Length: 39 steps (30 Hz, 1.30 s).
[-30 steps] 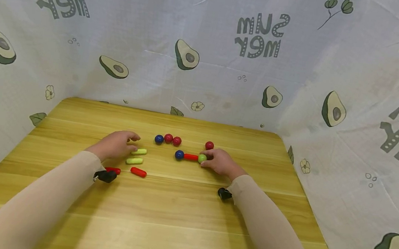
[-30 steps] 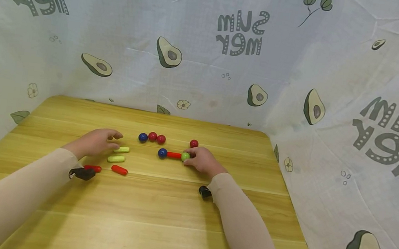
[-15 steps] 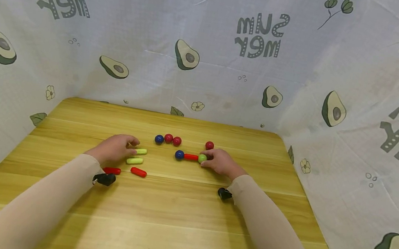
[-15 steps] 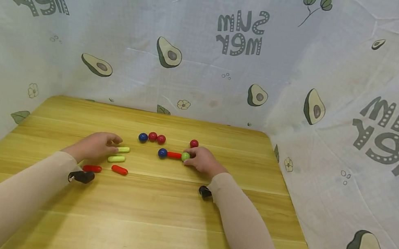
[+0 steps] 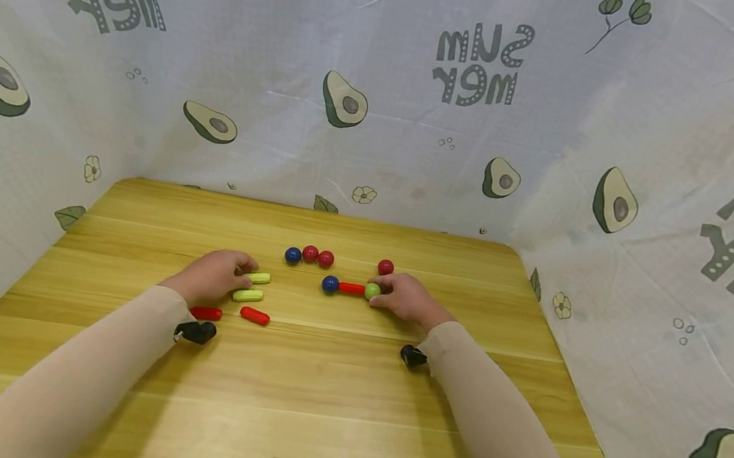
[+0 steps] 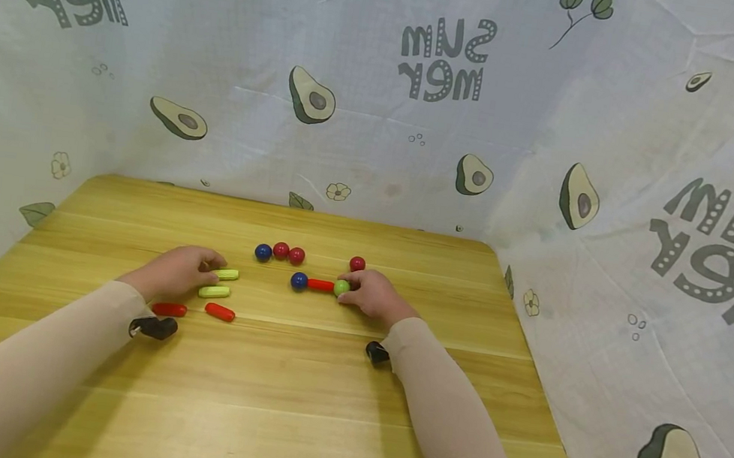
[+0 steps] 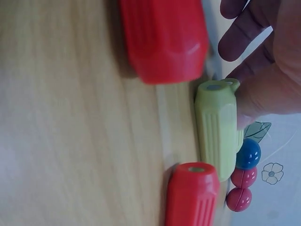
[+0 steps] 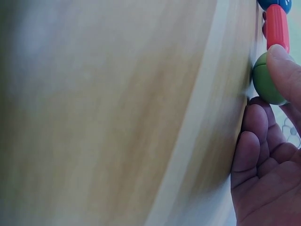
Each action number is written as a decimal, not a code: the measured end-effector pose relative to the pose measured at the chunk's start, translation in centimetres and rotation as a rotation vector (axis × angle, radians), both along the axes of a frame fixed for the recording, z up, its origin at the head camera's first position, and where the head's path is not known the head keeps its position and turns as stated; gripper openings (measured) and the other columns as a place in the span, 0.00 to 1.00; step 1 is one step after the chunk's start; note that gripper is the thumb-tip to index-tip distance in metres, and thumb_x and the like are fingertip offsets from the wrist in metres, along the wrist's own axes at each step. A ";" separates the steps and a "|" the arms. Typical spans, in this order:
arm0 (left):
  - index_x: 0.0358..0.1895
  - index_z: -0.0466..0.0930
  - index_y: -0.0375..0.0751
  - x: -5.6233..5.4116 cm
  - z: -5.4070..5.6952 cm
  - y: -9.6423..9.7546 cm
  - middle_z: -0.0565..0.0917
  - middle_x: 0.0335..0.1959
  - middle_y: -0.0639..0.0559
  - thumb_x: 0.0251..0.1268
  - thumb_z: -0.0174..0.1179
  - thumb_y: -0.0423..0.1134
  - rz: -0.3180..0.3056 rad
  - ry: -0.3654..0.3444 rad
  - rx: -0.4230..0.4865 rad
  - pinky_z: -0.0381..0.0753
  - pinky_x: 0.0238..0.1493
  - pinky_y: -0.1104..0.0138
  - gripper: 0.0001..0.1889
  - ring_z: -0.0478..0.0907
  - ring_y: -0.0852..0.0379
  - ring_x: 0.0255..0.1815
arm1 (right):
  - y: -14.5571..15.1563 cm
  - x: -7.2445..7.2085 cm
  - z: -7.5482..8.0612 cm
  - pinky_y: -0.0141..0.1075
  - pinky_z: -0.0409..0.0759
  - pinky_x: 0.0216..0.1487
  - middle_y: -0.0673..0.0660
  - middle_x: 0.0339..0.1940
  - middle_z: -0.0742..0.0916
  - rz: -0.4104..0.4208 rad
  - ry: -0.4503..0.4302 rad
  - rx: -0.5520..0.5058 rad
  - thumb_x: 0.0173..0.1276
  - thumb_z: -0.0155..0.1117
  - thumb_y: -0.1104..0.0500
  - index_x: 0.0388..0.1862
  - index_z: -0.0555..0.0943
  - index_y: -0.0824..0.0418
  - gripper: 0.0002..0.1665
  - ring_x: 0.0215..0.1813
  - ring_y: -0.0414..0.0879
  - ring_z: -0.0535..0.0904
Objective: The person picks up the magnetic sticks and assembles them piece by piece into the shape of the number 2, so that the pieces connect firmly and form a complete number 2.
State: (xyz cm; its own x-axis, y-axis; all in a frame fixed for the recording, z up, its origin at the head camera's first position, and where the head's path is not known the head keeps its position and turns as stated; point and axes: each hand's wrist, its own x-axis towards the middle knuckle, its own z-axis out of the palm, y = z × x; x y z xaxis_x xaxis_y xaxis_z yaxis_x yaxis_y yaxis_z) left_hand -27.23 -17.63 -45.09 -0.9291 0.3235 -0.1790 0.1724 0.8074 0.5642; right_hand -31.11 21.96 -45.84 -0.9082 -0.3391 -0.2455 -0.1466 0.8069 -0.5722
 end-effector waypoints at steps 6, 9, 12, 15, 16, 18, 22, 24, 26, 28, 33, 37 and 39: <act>0.66 0.82 0.39 -0.2 -0.2 0.2 0.85 0.62 0.41 0.80 0.60 0.40 -0.009 0.022 -0.035 0.76 0.68 0.43 0.18 0.81 0.43 0.60 | -0.1 0.1 0.2 0.49 0.76 0.68 0.57 0.58 0.86 0.015 0.007 0.013 0.72 0.74 0.52 0.69 0.83 0.56 0.28 0.55 0.52 0.76; 0.65 0.83 0.39 -0.2 -0.2 0.3 0.86 0.60 0.41 0.80 0.60 0.40 -0.015 0.037 -0.057 0.77 0.67 0.44 0.17 0.81 0.44 0.58 | -0.1 0.1 0.2 0.49 0.76 0.67 0.57 0.58 0.86 0.017 0.010 0.016 0.72 0.74 0.52 0.69 0.83 0.55 0.28 0.55 0.52 0.76; 0.64 0.83 0.39 -0.3 -0.3 0.3 0.86 0.59 0.42 0.80 0.60 0.39 -0.017 0.044 -0.069 0.78 0.66 0.44 0.16 0.81 0.45 0.55 | -0.1 -0.1 0.1 0.48 0.76 0.66 0.57 0.58 0.86 0.018 0.008 0.016 0.71 0.74 0.52 0.69 0.83 0.55 0.29 0.54 0.53 0.75; 0.63 0.83 0.40 -0.4 -0.4 0.3 0.86 0.58 0.42 0.80 0.59 0.39 -0.016 0.043 -0.075 0.78 0.64 0.46 0.16 0.81 0.46 0.53 | 0.0 -0.2 0.0 0.47 0.76 0.64 0.57 0.56 0.85 0.027 0.004 0.009 0.71 0.75 0.52 0.70 0.82 0.54 0.29 0.54 0.52 0.75; 0.63 0.84 0.40 -0.4 -0.4 0.3 0.86 0.58 0.42 0.80 0.59 0.39 -0.013 0.040 -0.073 0.78 0.64 0.46 0.16 0.81 0.47 0.53 | 0.0 -0.2 0.0 0.47 0.77 0.64 0.57 0.55 0.85 0.031 0.001 0.003 0.71 0.75 0.52 0.71 0.82 0.54 0.30 0.54 0.52 0.75; 0.63 0.83 0.39 -0.4 -0.4 0.4 0.86 0.58 0.42 0.80 0.59 0.39 -0.008 0.034 -0.068 0.78 0.63 0.47 0.15 0.80 0.47 0.52 | 0.2 -0.2 0.0 0.47 0.77 0.64 0.57 0.54 0.85 0.043 -0.006 -0.015 0.71 0.75 0.52 0.72 0.80 0.53 0.32 0.54 0.52 0.76; 0.63 0.83 0.39 -0.4 -0.3 0.5 0.86 0.58 0.42 0.80 0.59 0.39 0.015 0.019 -0.056 0.78 0.63 0.47 0.16 0.79 0.47 0.51 | 0.7 -0.4 0.1 0.48 0.77 0.66 0.57 0.57 0.85 0.073 -0.023 -0.053 0.73 0.72 0.51 0.74 0.78 0.52 0.32 0.55 0.51 0.76; 0.64 0.82 0.38 -0.3 -0.3 0.5 0.85 0.57 0.41 0.81 0.58 0.39 0.028 0.010 -0.052 0.79 0.62 0.47 0.16 0.79 0.47 0.50 | 1.0 -0.4 0.2 0.49 0.76 0.67 0.58 0.61 0.85 0.086 -0.026 -0.056 0.76 0.68 0.50 0.74 0.78 0.51 0.29 0.56 0.51 0.76; 0.64 0.81 0.38 -0.2 -0.2 0.5 0.85 0.57 0.41 0.81 0.58 0.39 0.042 0.006 -0.048 0.79 0.62 0.48 0.16 0.79 0.47 0.50 | 1.1 -0.4 0.4 0.50 0.75 0.68 0.59 0.66 0.84 0.091 -0.028 -0.048 0.79 0.64 0.50 0.74 0.79 0.50 0.27 0.58 0.52 0.76; 0.64 0.81 0.38 -0.1 -0.2 0.5 0.85 0.56 0.42 0.81 0.58 0.40 0.055 0.005 -0.041 0.79 0.60 0.49 0.17 0.79 0.47 0.49 | 1.1 -0.4 0.5 0.52 0.74 0.70 0.60 0.70 0.83 0.096 -0.026 -0.034 0.81 0.61 0.50 0.73 0.80 0.50 0.25 0.60 0.52 0.75; 0.64 0.81 0.38 0.3 0.1 0.9 0.85 0.53 0.43 0.81 0.58 0.42 0.075 0.005 -0.001 0.80 0.56 0.54 0.17 0.78 0.48 0.47 | 0.7 -0.4 0.6 0.54 0.70 0.76 0.60 0.74 0.80 0.076 -0.034 -0.025 0.82 0.60 0.52 0.72 0.81 0.50 0.23 0.64 0.54 0.75; 0.64 0.81 0.38 0.7 0.4 1.8 0.85 0.53 0.43 0.80 0.59 0.42 0.073 0.007 0.039 0.80 0.53 0.56 0.17 0.79 0.49 0.47 | 0.4 -0.4 0.6 0.54 0.71 0.75 0.60 0.73 0.81 0.052 -0.039 -0.016 0.82 0.60 0.51 0.72 0.81 0.49 0.22 0.62 0.54 0.75; 0.64 0.82 0.38 1.0 0.5 2.3 0.85 0.54 0.43 0.80 0.59 0.41 0.071 0.010 0.054 0.81 0.52 0.57 0.17 0.79 0.50 0.46 | 0.3 -0.5 0.7 0.54 0.72 0.74 0.60 0.73 0.81 0.043 -0.042 -0.009 0.82 0.60 0.50 0.72 0.81 0.48 0.23 0.62 0.54 0.75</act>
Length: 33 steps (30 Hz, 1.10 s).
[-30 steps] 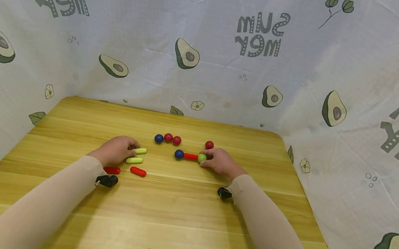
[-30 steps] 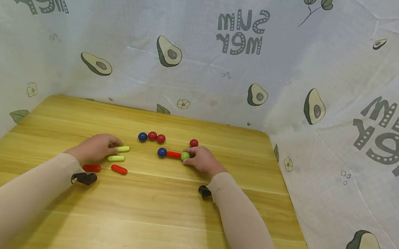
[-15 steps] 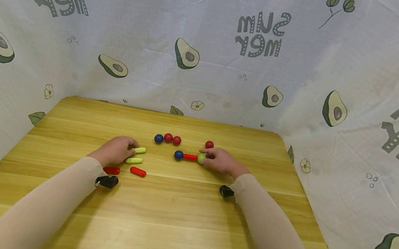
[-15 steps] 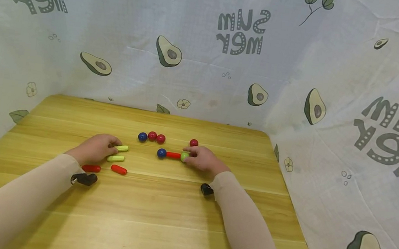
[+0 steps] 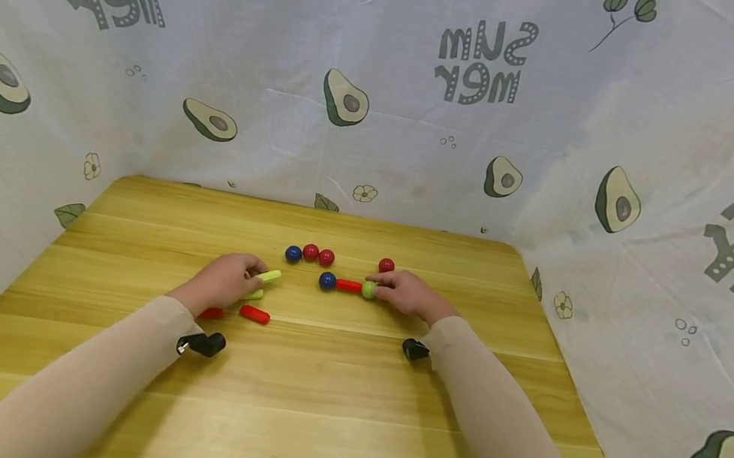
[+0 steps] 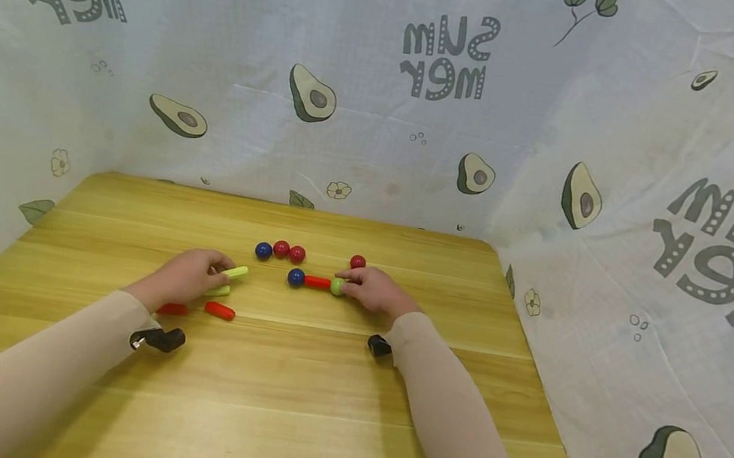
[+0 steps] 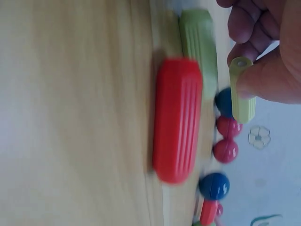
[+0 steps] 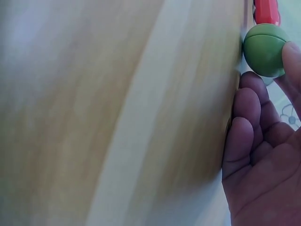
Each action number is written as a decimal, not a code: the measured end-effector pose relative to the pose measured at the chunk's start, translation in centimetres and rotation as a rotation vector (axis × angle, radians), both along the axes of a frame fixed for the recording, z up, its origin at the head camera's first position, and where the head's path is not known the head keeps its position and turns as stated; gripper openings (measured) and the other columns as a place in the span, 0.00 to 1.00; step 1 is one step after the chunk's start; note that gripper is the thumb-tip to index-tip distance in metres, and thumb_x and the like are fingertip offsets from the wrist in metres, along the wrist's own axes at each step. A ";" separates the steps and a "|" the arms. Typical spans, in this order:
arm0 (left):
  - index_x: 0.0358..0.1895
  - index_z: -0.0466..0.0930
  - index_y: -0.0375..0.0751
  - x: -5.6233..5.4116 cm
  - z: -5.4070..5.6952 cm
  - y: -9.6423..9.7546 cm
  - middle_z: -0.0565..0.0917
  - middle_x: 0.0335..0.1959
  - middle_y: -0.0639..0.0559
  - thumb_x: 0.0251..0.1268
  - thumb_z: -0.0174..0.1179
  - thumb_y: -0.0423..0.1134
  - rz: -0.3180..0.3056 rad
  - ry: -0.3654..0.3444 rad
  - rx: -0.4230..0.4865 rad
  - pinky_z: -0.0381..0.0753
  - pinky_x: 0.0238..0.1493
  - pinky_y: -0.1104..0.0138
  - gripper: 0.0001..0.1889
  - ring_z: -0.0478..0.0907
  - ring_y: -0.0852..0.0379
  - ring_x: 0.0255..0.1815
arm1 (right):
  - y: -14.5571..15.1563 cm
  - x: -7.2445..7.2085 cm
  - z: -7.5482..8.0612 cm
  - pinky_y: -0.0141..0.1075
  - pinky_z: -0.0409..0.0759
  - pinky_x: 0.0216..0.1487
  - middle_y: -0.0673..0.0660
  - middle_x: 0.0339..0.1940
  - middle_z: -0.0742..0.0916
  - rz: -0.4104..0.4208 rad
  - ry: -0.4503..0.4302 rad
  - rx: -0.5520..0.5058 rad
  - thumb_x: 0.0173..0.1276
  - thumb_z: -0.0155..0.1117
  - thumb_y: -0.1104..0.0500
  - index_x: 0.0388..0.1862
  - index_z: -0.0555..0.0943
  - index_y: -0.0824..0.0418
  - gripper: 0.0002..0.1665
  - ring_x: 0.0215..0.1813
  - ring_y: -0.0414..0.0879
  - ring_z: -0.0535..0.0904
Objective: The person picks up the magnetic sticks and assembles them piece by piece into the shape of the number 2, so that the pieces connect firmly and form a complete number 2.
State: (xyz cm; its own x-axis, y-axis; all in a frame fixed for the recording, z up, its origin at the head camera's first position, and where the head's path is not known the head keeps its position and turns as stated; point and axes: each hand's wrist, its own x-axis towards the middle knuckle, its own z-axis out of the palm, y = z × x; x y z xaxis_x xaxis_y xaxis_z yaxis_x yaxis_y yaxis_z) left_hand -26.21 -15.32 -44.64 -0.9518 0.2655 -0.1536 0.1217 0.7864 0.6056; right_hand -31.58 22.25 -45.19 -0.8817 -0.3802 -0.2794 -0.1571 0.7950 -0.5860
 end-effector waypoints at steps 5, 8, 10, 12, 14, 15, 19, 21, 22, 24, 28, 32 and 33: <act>0.63 0.82 0.38 0.8 -0.1 1.3 0.85 0.53 0.44 0.80 0.59 0.40 0.006 0.007 0.023 0.80 0.47 0.61 0.16 0.78 0.52 0.42 | -0.2 -0.1 0.1 0.54 0.71 0.74 0.60 0.75 0.79 -0.006 0.005 0.023 0.82 0.60 0.49 0.71 0.82 0.47 0.22 0.62 0.55 0.75; 0.62 0.83 0.38 1.2 -0.2 2.2 0.85 0.52 0.44 0.79 0.60 0.40 0.010 0.023 0.028 0.78 0.44 0.63 0.16 0.76 0.53 0.39 | -0.3 -0.1 0.1 0.55 0.71 0.74 0.61 0.75 0.79 0.008 0.012 0.037 0.82 0.59 0.48 0.71 0.82 0.47 0.23 0.62 0.56 0.75; 0.62 0.83 0.39 1.5 -0.3 3.0 0.85 0.50 0.45 0.78 0.61 0.41 0.020 0.021 0.040 0.76 0.42 0.64 0.16 0.77 0.53 0.36 | -0.4 -0.2 0.1 0.56 0.70 0.75 0.61 0.75 0.79 0.026 0.023 0.046 0.83 0.59 0.48 0.72 0.81 0.47 0.23 0.63 0.56 0.75; 0.61 0.83 0.39 1.9 -0.4 3.8 0.85 0.49 0.46 0.78 0.61 0.40 0.030 0.026 0.047 0.76 0.40 0.64 0.16 0.76 0.54 0.34 | -0.5 -0.3 0.1 0.56 0.70 0.74 0.61 0.74 0.80 0.041 0.029 0.049 0.83 0.58 0.48 0.72 0.81 0.48 0.23 0.63 0.56 0.75; 0.62 0.84 0.39 2.3 -0.5 4.8 0.85 0.50 0.47 0.78 0.61 0.40 0.048 0.025 0.053 0.77 0.41 0.64 0.16 0.76 0.55 0.35 | -0.5 -0.3 0.1 0.56 0.70 0.75 0.61 0.72 0.81 0.055 0.037 0.057 0.84 0.57 0.48 0.72 0.81 0.48 0.23 0.63 0.56 0.76; 0.62 0.84 0.40 2.5 -0.4 5.3 0.85 0.49 0.47 0.77 0.61 0.40 0.058 0.021 0.060 0.77 0.42 0.63 0.16 0.77 0.55 0.35 | -0.6 -0.3 0.1 0.56 0.70 0.75 0.61 0.71 0.82 0.060 0.040 0.060 0.84 0.57 0.48 0.72 0.81 0.48 0.23 0.62 0.56 0.76; 0.62 0.84 0.40 3.3 -0.1 7.5 0.86 0.49 0.48 0.77 0.62 0.41 0.089 0.012 0.081 0.79 0.47 0.61 0.16 0.77 0.53 0.39 | -0.7 -0.4 -0.1 0.57 0.70 0.75 0.60 0.69 0.83 0.075 0.049 0.081 0.84 0.55 0.48 0.73 0.80 0.48 0.23 0.62 0.57 0.76; 0.61 0.85 0.40 3.6 -0.1 8.6 0.85 0.48 0.49 0.77 0.63 0.41 0.099 0.005 0.097 0.79 0.47 0.61 0.16 0.77 0.53 0.39 | -0.7 -0.5 -0.2 0.58 0.70 0.75 0.60 0.69 0.83 0.082 0.052 0.091 0.85 0.55 0.47 0.74 0.79 0.47 0.24 0.62 0.57 0.76; 0.61 0.85 0.40 3.8 -0.2 9.1 0.85 0.47 0.49 0.77 0.63 0.40 0.102 0.003 0.106 0.79 0.46 0.62 0.15 0.76 0.53 0.39 | -0.7 -0.5 -0.2 0.58 0.70 0.75 0.60 0.69 0.83 0.083 0.052 0.094 0.85 0.55 0.47 0.74 0.79 0.47 0.24 0.63 0.57 0.76; 0.60 0.85 0.39 4.0 -0.4 10.0 0.85 0.46 0.49 0.77 0.63 0.40 0.110 -0.008 0.128 0.78 0.43 0.64 0.15 0.76 0.54 0.38 | -0.8 -0.5 -0.2 0.58 0.69 0.76 0.61 0.69 0.82 0.082 0.049 0.097 0.85 0.55 0.47 0.74 0.79 0.47 0.24 0.63 0.57 0.76; 0.58 0.86 0.39 4.3 -0.7 11.6 0.84 0.43 0.49 0.77 0.63 0.40 0.122 -0.029 0.158 0.77 0.40 0.65 0.14 0.76 0.54 0.37 | -0.8 -0.6 -0.3 0.58 0.68 0.77 0.61 0.70 0.82 0.083 0.042 0.102 0.85 0.54 0.47 0.74 0.79 0.47 0.24 0.65 0.58 0.76; 0.58 0.86 0.38 4.3 -0.9 13.0 0.84 0.44 0.49 0.77 0.64 0.41 0.134 -0.039 0.167 0.80 0.44 0.63 0.15 0.77 0.54 0.38 | -0.8 -0.7 -0.3 0.58 0.68 0.77 0.61 0.67 0.84 0.103 0.049 0.104 0.85 0.53 0.47 0.74 0.79 0.48 0.24 0.64 0.56 0.77; 0.58 0.86 0.38 4.4 -0.9 13.2 0.85 0.45 0.49 0.77 0.64 0.42 0.140 -0.038 0.174 0.80 0.45 0.63 0.15 0.78 0.54 0.38 | -0.8 -0.7 -0.3 0.58 0.69 0.77 0.61 0.66 0.84 0.108 0.051 0.102 0.85 0.53 0.47 0.74 0.78 0.48 0.24 0.64 0.56 0.77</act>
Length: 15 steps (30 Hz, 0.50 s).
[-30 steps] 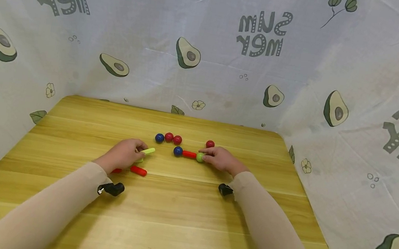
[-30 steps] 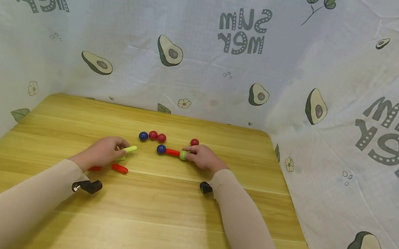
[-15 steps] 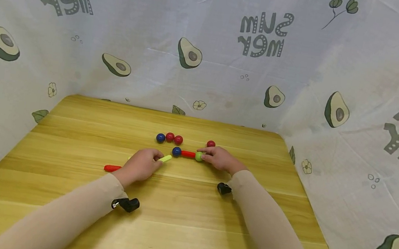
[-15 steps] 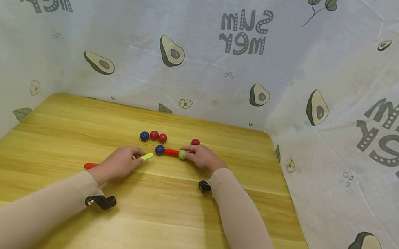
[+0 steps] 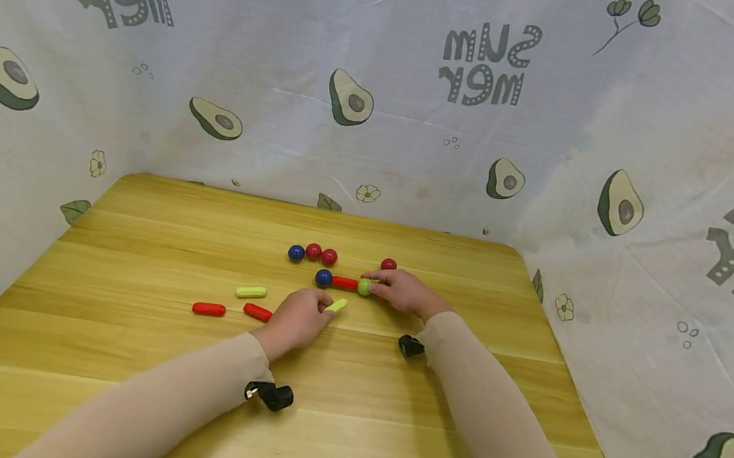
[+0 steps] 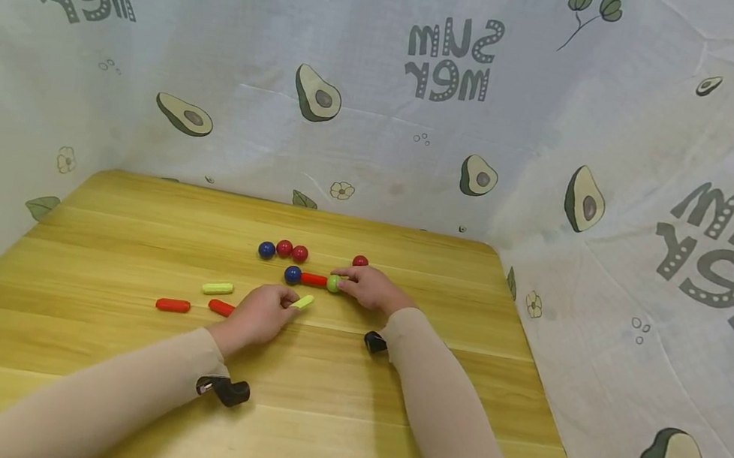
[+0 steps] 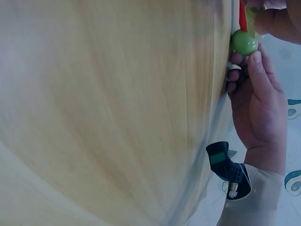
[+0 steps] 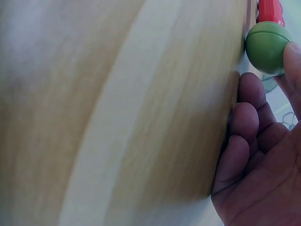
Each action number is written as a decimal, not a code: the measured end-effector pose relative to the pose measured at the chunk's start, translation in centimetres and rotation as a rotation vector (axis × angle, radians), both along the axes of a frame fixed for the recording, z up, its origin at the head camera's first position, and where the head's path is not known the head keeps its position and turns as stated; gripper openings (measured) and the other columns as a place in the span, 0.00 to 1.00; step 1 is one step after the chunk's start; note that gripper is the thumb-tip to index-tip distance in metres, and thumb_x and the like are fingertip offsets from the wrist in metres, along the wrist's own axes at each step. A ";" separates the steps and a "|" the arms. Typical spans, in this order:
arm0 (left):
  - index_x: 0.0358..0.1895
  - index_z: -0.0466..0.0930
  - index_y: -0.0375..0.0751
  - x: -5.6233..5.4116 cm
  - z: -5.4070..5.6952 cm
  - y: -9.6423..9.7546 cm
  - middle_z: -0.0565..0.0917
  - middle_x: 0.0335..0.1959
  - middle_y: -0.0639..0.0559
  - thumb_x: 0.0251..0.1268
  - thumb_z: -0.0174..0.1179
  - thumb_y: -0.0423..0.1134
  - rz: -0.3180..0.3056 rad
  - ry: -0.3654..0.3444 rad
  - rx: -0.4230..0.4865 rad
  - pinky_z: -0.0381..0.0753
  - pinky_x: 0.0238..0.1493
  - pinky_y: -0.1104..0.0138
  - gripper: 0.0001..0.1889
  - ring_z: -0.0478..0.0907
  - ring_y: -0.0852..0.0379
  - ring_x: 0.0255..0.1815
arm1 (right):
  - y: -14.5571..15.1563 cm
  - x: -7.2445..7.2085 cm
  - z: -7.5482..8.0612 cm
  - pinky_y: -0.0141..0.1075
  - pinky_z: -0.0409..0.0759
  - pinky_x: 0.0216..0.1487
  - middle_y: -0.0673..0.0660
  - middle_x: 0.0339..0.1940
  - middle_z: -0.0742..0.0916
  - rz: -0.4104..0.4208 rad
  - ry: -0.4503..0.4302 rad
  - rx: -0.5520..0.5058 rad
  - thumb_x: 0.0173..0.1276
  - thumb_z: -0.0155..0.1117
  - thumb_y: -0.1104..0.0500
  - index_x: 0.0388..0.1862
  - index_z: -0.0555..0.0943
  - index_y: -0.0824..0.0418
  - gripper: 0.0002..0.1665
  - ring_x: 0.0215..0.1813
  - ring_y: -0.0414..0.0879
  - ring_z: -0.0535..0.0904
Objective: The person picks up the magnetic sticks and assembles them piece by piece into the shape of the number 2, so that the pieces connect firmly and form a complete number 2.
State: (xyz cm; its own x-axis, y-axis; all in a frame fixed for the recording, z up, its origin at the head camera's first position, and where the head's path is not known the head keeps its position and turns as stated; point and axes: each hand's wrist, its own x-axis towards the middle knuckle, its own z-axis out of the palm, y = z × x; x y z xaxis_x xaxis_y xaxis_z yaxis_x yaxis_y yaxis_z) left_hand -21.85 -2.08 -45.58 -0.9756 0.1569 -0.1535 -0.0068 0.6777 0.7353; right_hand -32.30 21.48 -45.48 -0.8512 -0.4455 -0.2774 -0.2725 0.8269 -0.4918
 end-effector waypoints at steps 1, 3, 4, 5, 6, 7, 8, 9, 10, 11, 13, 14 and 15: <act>0.59 0.85 0.38 0.0 -0.1 0.3 0.85 0.45 0.48 0.77 0.64 0.42 0.007 0.001 0.005 0.81 0.45 0.62 0.15 0.78 0.54 0.39 | 0.0 -0.1 0.0 0.58 0.69 0.76 0.61 0.65 0.85 0.006 0.002 0.000 0.85 0.53 0.47 0.74 0.79 0.48 0.24 0.63 0.56 0.78; 0.59 0.85 0.37 0.0 -0.3 0.8 0.86 0.47 0.47 0.77 0.64 0.43 0.019 0.001 0.011 0.82 0.47 0.60 0.16 0.79 0.54 0.39 | 0.0 -0.2 0.0 0.58 0.70 0.76 0.60 0.64 0.85 0.007 0.002 -0.001 0.85 0.54 0.47 0.74 0.79 0.47 0.24 0.61 0.55 0.78; 0.59 0.85 0.37 -0.1 -0.4 1.0 0.87 0.47 0.47 0.77 0.64 0.43 0.024 0.003 0.013 0.82 0.47 0.60 0.17 0.79 0.54 0.39 | 0.0 -0.2 0.0 0.58 0.70 0.75 0.60 0.63 0.85 0.006 0.000 -0.002 0.85 0.54 0.47 0.74 0.79 0.47 0.24 0.60 0.55 0.77; 0.59 0.85 0.37 -0.1 -0.4 1.2 0.87 0.48 0.47 0.77 0.64 0.43 0.028 0.006 0.014 0.82 0.47 0.60 0.17 0.79 0.53 0.39 | -0.1 -0.2 0.0 0.58 0.70 0.76 0.60 0.63 0.85 0.003 -0.001 -0.004 0.85 0.54 0.47 0.74 0.79 0.47 0.24 0.60 0.55 0.77; 0.59 0.85 0.37 -0.1 -0.5 1.5 0.87 0.48 0.46 0.77 0.64 0.43 0.033 0.008 0.017 0.82 0.47 0.60 0.17 0.79 0.53 0.39 | -0.1 -0.3 0.0 0.58 0.70 0.76 0.60 0.62 0.85 0.002 -0.003 -0.005 0.85 0.54 0.47 0.74 0.79 0.47 0.24 0.60 0.56 0.77; 0.59 0.85 0.37 -0.1 -0.6 1.7 0.87 0.48 0.46 0.77 0.64 0.43 0.036 0.012 0.020 0.82 0.46 0.60 0.17 0.79 0.53 0.38 | -0.1 -0.3 -0.1 0.58 0.70 0.76 0.59 0.62 0.85 0.001 -0.003 -0.005 0.84 0.54 0.47 0.74 0.79 0.47 0.24 0.60 0.56 0.77; 0.58 0.85 0.36 -0.1 -0.7 1.9 0.88 0.48 0.46 0.76 0.64 0.43 0.037 0.021 0.019 0.81 0.45 0.60 0.16 0.79 0.53 0.38 | -0.1 -0.3 -0.1 0.58 0.69 0.76 0.59 0.62 0.85 0.001 -0.003 -0.005 0.84 0.55 0.47 0.74 0.79 0.47 0.24 0.60 0.56 0.77; 0.58 0.85 0.36 -0.1 -0.8 2.1 0.88 0.47 0.46 0.76 0.64 0.43 0.039 0.028 0.020 0.81 0.45 0.61 0.16 0.79 0.53 0.37 | -0.1 -0.3 -0.1 0.58 0.69 0.76 0.59 0.62 0.85 0.003 -0.001 -0.004 0.84 0.55 0.47 0.74 0.79 0.47 0.24 0.61 0.56 0.77; 0.57 0.86 0.36 -0.2 -0.9 2.3 0.88 0.47 0.46 0.76 0.64 0.43 0.040 0.036 0.022 0.81 0.44 0.61 0.16 0.79 0.53 0.37 | -0.1 -0.3 0.0 0.59 0.69 0.76 0.59 0.62 0.85 0.006 0.001 -0.003 0.84 0.54 0.47 0.74 0.79 0.48 0.24 0.61 0.56 0.78; 0.56 0.86 0.36 -0.2 -1.0 2.4 0.88 0.46 0.46 0.76 0.64 0.42 0.040 0.042 0.026 0.81 0.44 0.61 0.15 0.79 0.53 0.36 | -0.1 -0.3 0.0 0.59 0.69 0.77 0.59 0.62 0.85 0.009 0.003 -0.002 0.84 0.54 0.47 0.74 0.79 0.48 0.24 0.62 0.56 0.78; 0.55 0.86 0.36 -0.3 -1.2 2.8 0.88 0.45 0.47 0.76 0.64 0.42 0.043 0.053 0.030 0.81 0.44 0.61 0.15 0.79 0.53 0.36 | -0.1 -0.3 0.0 0.59 0.69 0.77 0.60 0.62 0.86 0.012 0.005 0.000 0.84 0.54 0.47 0.74 0.79 0.48 0.24 0.64 0.56 0.78; 0.55 0.86 0.36 -0.4 -1.3 3.0 0.88 0.45 0.47 0.76 0.64 0.42 0.044 0.060 0.029 0.81 0.44 0.60 0.15 0.79 0.54 0.37 | -0.1 -0.2 0.0 0.59 0.68 0.77 0.60 0.62 0.86 0.014 0.006 0.000 0.84 0.55 0.47 0.74 0.79 0.48 0.24 0.64 0.56 0.78; 0.55 0.86 0.36 -0.4 -1.3 3.2 0.88 0.45 0.47 0.76 0.64 0.42 0.051 0.059 0.033 0.81 0.45 0.60 0.15 0.79 0.53 0.37 | -0.1 -0.2 0.0 0.59 0.68 0.77 0.60 0.62 0.86 0.014 0.006 -0.002 0.84 0.55 0.47 0.74 0.79 0.48 0.24 0.65 0.56 0.78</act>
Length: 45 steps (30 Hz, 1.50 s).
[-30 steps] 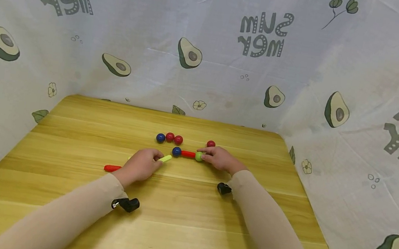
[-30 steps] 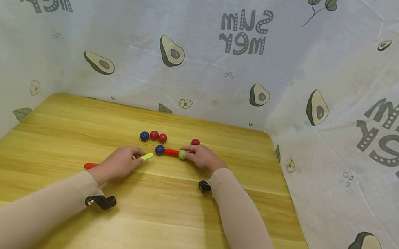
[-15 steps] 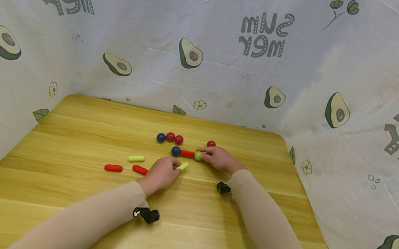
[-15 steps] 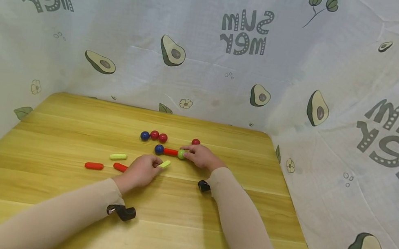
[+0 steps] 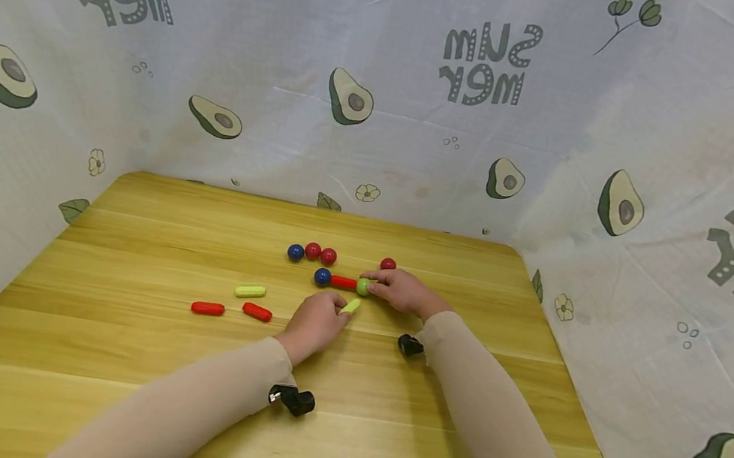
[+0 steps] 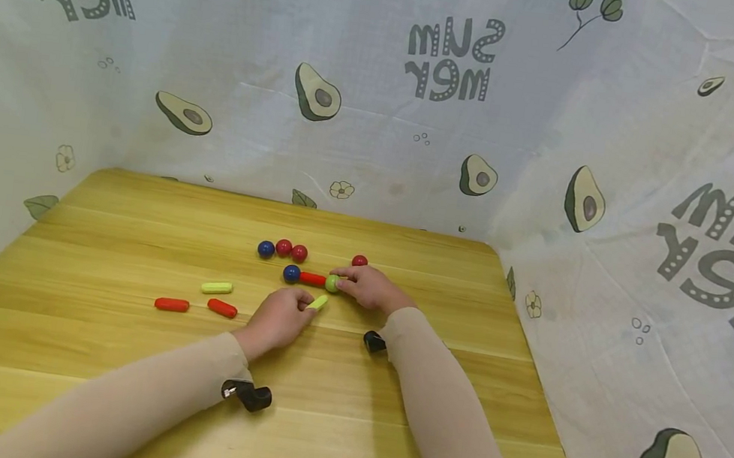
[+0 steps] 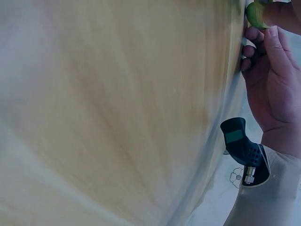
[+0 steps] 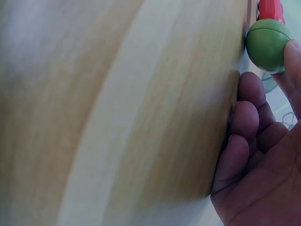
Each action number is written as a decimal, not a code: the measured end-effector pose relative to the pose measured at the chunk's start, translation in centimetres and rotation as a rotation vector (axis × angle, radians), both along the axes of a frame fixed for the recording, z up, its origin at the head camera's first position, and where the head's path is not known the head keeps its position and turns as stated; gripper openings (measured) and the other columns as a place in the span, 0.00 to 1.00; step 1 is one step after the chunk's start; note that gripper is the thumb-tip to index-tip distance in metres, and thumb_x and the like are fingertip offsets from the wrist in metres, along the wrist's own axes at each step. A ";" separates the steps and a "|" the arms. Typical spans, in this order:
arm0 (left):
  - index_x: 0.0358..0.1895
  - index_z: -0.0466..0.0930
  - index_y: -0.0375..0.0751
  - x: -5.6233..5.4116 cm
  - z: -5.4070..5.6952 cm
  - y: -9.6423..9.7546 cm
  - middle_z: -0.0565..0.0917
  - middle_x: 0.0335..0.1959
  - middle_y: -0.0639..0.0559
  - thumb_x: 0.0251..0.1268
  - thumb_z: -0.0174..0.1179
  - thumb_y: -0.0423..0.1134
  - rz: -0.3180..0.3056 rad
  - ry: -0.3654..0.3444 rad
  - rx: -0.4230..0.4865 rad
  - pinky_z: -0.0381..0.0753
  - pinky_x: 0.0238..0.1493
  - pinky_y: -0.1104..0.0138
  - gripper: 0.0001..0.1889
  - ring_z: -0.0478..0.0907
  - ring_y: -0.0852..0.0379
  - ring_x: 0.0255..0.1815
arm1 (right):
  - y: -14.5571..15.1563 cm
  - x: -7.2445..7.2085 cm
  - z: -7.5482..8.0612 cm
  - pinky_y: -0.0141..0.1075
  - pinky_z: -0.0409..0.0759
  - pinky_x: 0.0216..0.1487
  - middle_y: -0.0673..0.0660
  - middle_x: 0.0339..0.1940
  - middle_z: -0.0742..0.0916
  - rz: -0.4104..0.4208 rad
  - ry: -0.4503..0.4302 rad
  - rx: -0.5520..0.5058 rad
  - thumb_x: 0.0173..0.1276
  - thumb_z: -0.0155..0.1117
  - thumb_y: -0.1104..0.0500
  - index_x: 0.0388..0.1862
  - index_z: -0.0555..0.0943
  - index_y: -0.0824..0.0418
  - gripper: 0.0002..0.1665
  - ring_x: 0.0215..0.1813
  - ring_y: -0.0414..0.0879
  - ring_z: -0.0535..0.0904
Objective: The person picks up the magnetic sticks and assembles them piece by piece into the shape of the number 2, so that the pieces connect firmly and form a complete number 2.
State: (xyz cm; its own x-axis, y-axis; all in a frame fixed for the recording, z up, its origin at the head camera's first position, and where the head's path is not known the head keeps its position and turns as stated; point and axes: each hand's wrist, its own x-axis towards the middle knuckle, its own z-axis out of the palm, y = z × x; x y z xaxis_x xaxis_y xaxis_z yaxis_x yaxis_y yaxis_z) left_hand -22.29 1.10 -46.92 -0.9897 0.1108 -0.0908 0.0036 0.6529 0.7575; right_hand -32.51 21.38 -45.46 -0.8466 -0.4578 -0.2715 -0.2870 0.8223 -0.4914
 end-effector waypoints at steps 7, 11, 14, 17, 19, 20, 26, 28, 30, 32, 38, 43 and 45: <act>0.57 0.86 0.39 -0.1 -0.4 0.9 0.89 0.44 0.49 0.76 0.65 0.45 0.064 0.012 -0.011 0.81 0.48 0.59 0.16 0.80 0.54 0.38 | -0.1 0.1 0.1 0.59 0.68 0.77 0.60 0.61 0.86 -0.008 0.002 -0.001 0.84 0.55 0.47 0.73 0.80 0.48 0.24 0.64 0.56 0.78; 0.58 0.86 0.40 -0.2 -0.4 1.2 0.90 0.44 0.50 0.76 0.65 0.45 0.086 0.009 -0.015 0.80 0.44 0.60 0.16 0.80 0.55 0.36 | -0.1 0.1 -0.1 0.59 0.68 0.77 0.59 0.61 0.86 -0.021 -0.006 -0.003 0.84 0.55 0.47 0.73 0.80 0.48 0.24 0.63 0.56 0.78; 0.59 0.86 0.40 -0.3 -0.4 1.4 0.90 0.45 0.50 0.76 0.64 0.45 0.094 0.009 -0.015 0.80 0.43 0.61 0.17 0.79 0.55 0.35 | -0.1 0.0 -0.2 0.60 0.67 0.78 0.59 0.61 0.86 -0.029 -0.009 -0.002 0.84 0.55 0.46 0.73 0.80 0.47 0.24 0.65 0.57 0.78; 0.59 0.86 0.40 -0.3 -0.3 1.5 0.90 0.45 0.50 0.76 0.65 0.45 0.098 0.016 -0.022 0.79 0.42 0.61 0.17 0.80 0.55 0.36 | -0.1 0.0 -0.3 0.59 0.67 0.78 0.59 0.62 0.86 -0.034 -0.012 -0.009 0.84 0.55 0.46 0.73 0.80 0.47 0.23 0.65 0.57 0.79; 0.59 0.86 0.39 -0.4 -0.3 1.6 0.90 0.44 0.50 0.76 0.65 0.46 0.100 0.017 -0.024 0.79 0.42 0.61 0.17 0.80 0.55 0.37 | -0.1 -0.1 -0.3 0.59 0.67 0.78 0.59 0.62 0.87 -0.036 -0.014 -0.012 0.84 0.55 0.46 0.72 0.80 0.47 0.23 0.65 0.57 0.79; 0.59 0.86 0.39 -0.4 -0.3 1.6 0.90 0.44 0.50 0.76 0.65 0.46 0.101 0.018 -0.025 0.80 0.42 0.61 0.17 0.80 0.54 0.37 | -0.1 -0.1 -0.3 0.59 0.68 0.78 0.59 0.62 0.87 -0.036 -0.014 -0.012 0.84 0.55 0.46 0.72 0.80 0.47 0.23 0.64 0.56 0.79; 0.60 0.85 0.39 -0.6 -0.4 1.9 0.90 0.48 0.48 0.76 0.65 0.46 0.107 0.012 -0.034 0.83 0.47 0.57 0.19 0.83 0.52 0.42 | -0.1 -0.2 -0.4 0.59 0.68 0.77 0.58 0.64 0.86 -0.024 -0.020 -0.014 0.84 0.56 0.46 0.72 0.81 0.47 0.23 0.62 0.55 0.78; 0.60 0.85 0.38 -0.6 -0.4 2.0 0.89 0.50 0.47 0.75 0.65 0.46 0.102 0.008 -0.033 0.83 0.49 0.56 0.19 0.83 0.51 0.44 | -0.1 -0.2 -0.4 0.59 0.68 0.77 0.58 0.65 0.86 -0.021 -0.020 -0.016 0.84 0.56 0.46 0.72 0.81 0.47 0.23 0.62 0.56 0.78; 0.60 0.85 0.38 -0.6 -0.4 2.0 0.89 0.50 0.47 0.75 0.66 0.46 0.095 0.005 -0.027 0.83 0.49 0.55 0.19 0.83 0.51 0.43 | 0.0 -0.2 -0.4 0.59 0.68 0.77 0.59 0.65 0.86 -0.018 -0.017 -0.015 0.84 0.56 0.46 0.72 0.81 0.47 0.23 0.62 0.56 0.78; 0.60 0.85 0.37 -0.6 -0.3 2.1 0.89 0.50 0.46 0.74 0.66 0.46 0.087 0.000 -0.024 0.82 0.49 0.55 0.19 0.82 0.51 0.42 | 0.0 -0.2 -0.2 0.60 0.68 0.77 0.59 0.66 0.86 -0.018 -0.018 -0.015 0.84 0.56 0.47 0.72 0.81 0.47 0.23 0.63 0.56 0.78; 0.58 0.86 0.38 -0.7 -0.4 2.3 0.89 0.46 0.49 0.73 0.67 0.45 0.072 -0.011 -0.009 0.80 0.45 0.59 0.18 0.80 0.54 0.38 | 0.0 -0.1 0.0 0.59 0.69 0.76 0.59 0.62 0.87 -0.018 -0.023 -0.007 0.84 0.56 0.47 0.72 0.81 0.47 0.23 0.62 0.56 0.78; 0.57 0.86 0.38 -0.7 -0.3 2.5 0.90 0.44 0.50 0.72 0.68 0.45 0.061 -0.007 0.001 0.80 0.45 0.59 0.18 0.81 0.54 0.39 | -0.1 0.0 0.2 0.59 0.69 0.76 0.58 0.64 0.86 -0.019 -0.029 -0.001 0.84 0.55 0.47 0.72 0.81 0.47 0.23 0.63 0.56 0.78; 0.57 0.86 0.38 -0.7 -0.2 2.5 0.90 0.44 0.51 0.72 0.68 0.45 0.063 -0.004 0.004 0.81 0.46 0.59 0.18 0.81 0.54 0.40 | -0.1 -0.1 0.3 0.60 0.68 0.77 0.58 0.65 0.86 -0.022 -0.034 -0.003 0.84 0.55 0.47 0.72 0.81 0.47 0.23 0.64 0.56 0.78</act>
